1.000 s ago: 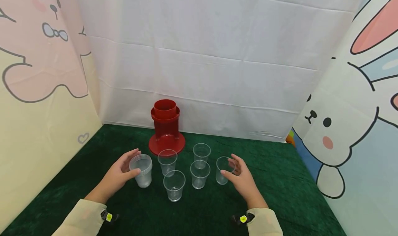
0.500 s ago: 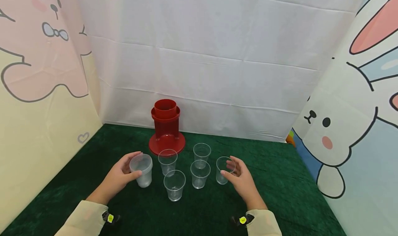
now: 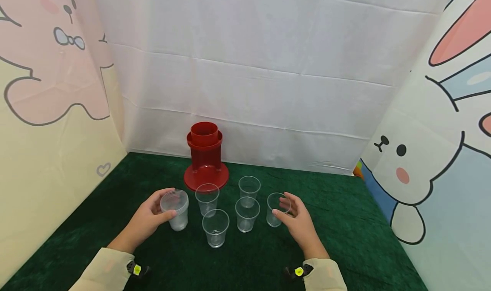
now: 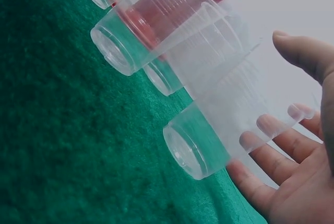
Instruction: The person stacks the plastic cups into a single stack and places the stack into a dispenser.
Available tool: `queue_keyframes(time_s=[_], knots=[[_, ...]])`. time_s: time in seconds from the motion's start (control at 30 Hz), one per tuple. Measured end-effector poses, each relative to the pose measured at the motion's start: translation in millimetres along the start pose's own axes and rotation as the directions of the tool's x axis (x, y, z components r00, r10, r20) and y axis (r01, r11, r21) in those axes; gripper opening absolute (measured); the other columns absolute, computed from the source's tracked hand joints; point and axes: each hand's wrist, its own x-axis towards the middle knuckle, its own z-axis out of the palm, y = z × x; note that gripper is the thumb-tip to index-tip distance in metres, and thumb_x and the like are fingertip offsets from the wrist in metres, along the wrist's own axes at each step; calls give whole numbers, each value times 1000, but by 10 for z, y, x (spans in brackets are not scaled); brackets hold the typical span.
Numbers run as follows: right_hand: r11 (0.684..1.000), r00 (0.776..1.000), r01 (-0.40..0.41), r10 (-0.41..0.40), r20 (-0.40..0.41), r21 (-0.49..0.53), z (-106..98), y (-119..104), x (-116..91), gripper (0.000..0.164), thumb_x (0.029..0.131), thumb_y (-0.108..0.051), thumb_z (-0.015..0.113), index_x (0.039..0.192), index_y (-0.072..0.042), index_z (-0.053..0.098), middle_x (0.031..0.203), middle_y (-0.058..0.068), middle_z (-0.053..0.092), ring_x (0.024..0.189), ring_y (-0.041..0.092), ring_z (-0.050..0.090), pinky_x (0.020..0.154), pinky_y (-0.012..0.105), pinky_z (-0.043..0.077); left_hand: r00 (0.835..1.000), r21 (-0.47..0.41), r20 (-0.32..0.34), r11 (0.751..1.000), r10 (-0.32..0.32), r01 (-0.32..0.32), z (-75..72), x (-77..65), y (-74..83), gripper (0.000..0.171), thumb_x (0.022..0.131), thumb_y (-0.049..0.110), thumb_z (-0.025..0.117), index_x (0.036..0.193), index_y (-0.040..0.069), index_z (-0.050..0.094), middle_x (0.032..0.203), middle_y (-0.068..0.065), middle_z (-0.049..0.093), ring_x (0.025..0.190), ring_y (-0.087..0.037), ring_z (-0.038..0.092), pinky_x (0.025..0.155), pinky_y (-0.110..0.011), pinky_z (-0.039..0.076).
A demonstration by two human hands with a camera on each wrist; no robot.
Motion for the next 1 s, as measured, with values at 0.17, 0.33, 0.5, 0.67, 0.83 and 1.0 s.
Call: queue_keyframes(time_s=[0.17,0.33,0.5,0.67,0.83,1.0], knots=[[1000,1000,2,-2,3,2,-1,-8,-6,75,97,-35,74,157,-12,34,155,16,47,142,33,45,113,61,38,1000,-4,6,1000,-10,10,-7,7,-3,70,95,31,76,153,16,41,150,-16,51,135,-36,52,109,-54,46],[1000,1000,7,-7,3,12,-6,-15,-10,70,98,-31,73,156,-13,36,153,15,49,140,32,48,112,59,40,1000,-10,8,1000,-21,21,-13,4,0,71,94,31,77,153,16,41,150,-16,50,134,-36,53,108,-54,46],[999,1000,13,-13,3,45,-18,-18,-21,63,101,-20,69,155,-12,38,152,16,50,138,32,49,113,58,39,1000,-18,12,999,-28,28,-19,4,-5,71,94,31,78,153,16,41,150,-16,51,134,-35,53,108,-52,46],[998,1000,21,-22,11,66,-30,-37,-29,62,101,-17,68,155,-11,38,153,17,49,138,33,49,114,60,38,999,-20,11,999,-33,34,-27,-1,3,70,94,32,78,152,18,42,149,-15,51,134,-35,53,109,-52,46],[998,999,37,-38,17,60,-36,-60,-32,63,101,-17,69,155,-11,38,153,18,49,138,35,49,113,61,38,1000,-19,11,999,-29,29,-29,-6,6,70,94,33,78,152,18,43,149,-15,52,133,-34,54,109,-52,46],[997,998,59,-60,17,52,-53,-91,-40,63,101,-19,69,155,-10,39,151,17,51,137,34,50,113,61,39,1000,-20,17,1000,-10,10,-33,-10,-8,68,95,32,77,152,17,43,148,-15,52,133,-34,54,109,-52,46]])
